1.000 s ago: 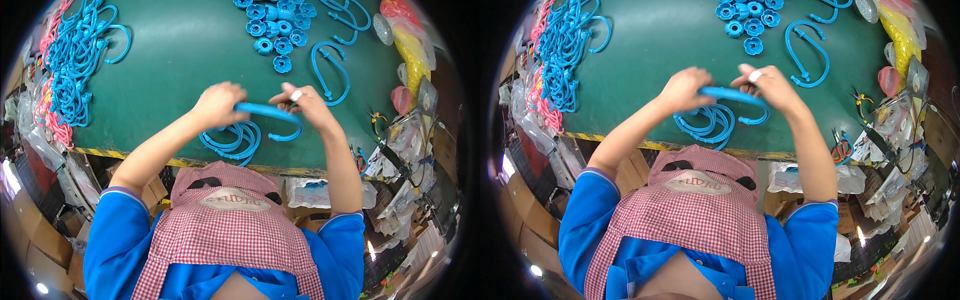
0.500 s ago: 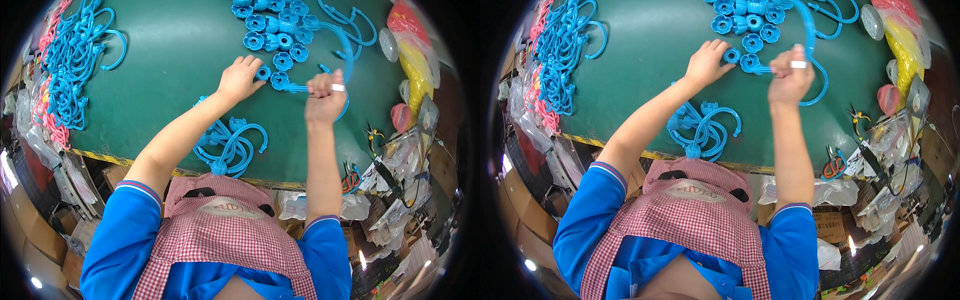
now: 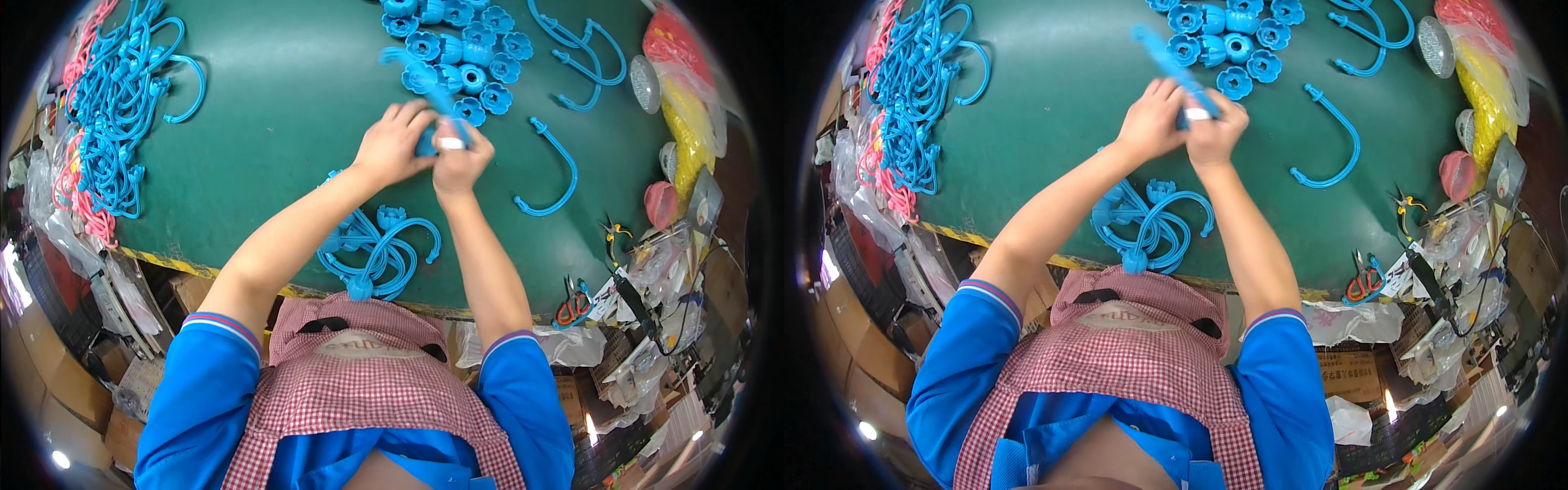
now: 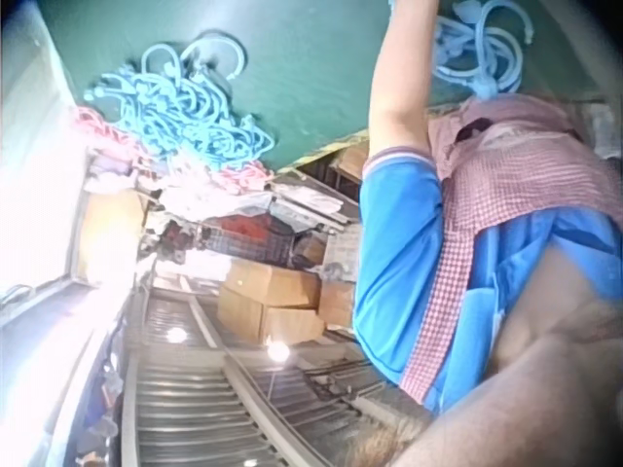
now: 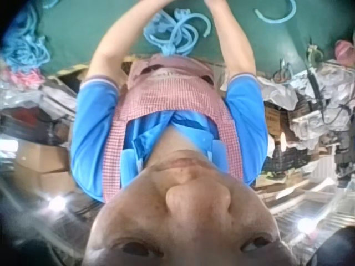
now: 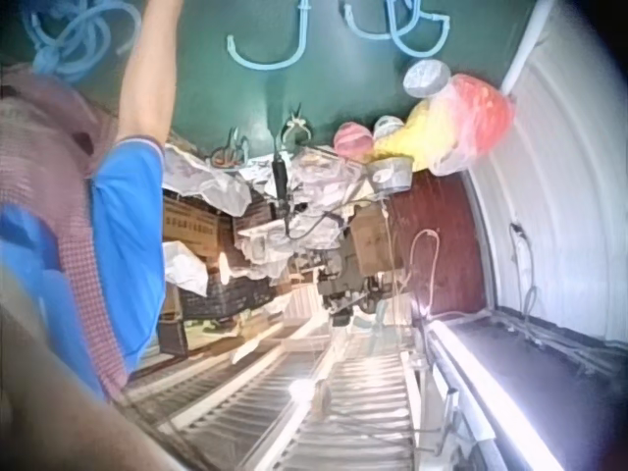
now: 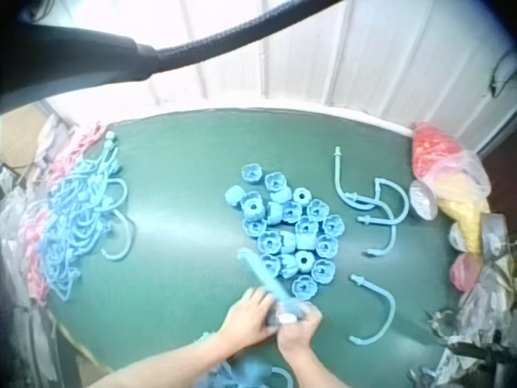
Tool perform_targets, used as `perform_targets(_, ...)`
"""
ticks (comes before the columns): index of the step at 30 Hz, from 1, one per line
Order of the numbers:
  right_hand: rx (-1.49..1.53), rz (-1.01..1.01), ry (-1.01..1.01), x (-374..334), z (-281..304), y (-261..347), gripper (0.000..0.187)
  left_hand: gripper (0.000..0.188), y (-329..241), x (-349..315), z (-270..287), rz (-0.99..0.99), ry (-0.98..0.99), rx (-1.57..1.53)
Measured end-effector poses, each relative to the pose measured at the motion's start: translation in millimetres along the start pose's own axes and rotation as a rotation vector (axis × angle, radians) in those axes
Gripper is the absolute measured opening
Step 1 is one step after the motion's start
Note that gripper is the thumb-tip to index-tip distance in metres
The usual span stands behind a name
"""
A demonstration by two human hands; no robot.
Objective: The person repeatedly picks blue flower-shaped plastic pieces and blue flexible tubes from a green worktable, inserts the tube ends into the flower pieces, and sets the assembled units aside. The person also briefly handles a white bag of blue tubes and a basket of yellow and blue pieces.
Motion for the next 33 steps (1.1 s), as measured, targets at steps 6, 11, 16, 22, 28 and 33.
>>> perform_targets(6,0.207,-0.023,0.457,-36.2,62.2,29.2,0.047,0.038,-23.8,-114.4,64.0,-0.163,0.822,-0.058)
perform_targets(11,-1.337,0.315,-0.194,31.3,176.6,-16.5,0.029,0.021,-58.2,-49.9,68.8,0.008,0.462,0.088)
perform_targets(16,-1.353,0.086,0.274,29.9,181.6,-31.7,0.016,0.017,-65.8,9.1,-29.5,-0.196,0.131,0.329)
perform_targets(22,-0.952,0.079,0.388,-36.6,132.2,42.4,0.022,0.012,-12.7,-6.0,-35.4,0.437,-0.023,-0.811)
perform_targets(28,-0.861,-0.032,0.41,-48.5,93.1,66.5,0.021,0.019,-74.9,-30.0,-11.3,0.794,-0.091,-1.286)
perform_targets(33,-0.363,-0.504,0.552,-74.8,74.7,36.9,0.023,0.018,-69.4,-66.4,12.3,0.718,-0.012,-1.18)
Point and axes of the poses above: each hand's wrist, its own x-axis towards the middle knuckle, its own z-axis out of the back of the hand, y = z × x, the point moved 5 cm from there along x, towards the middle knuckle, and after that the axes turned 3 degrees about y, right-handed, at the moved point
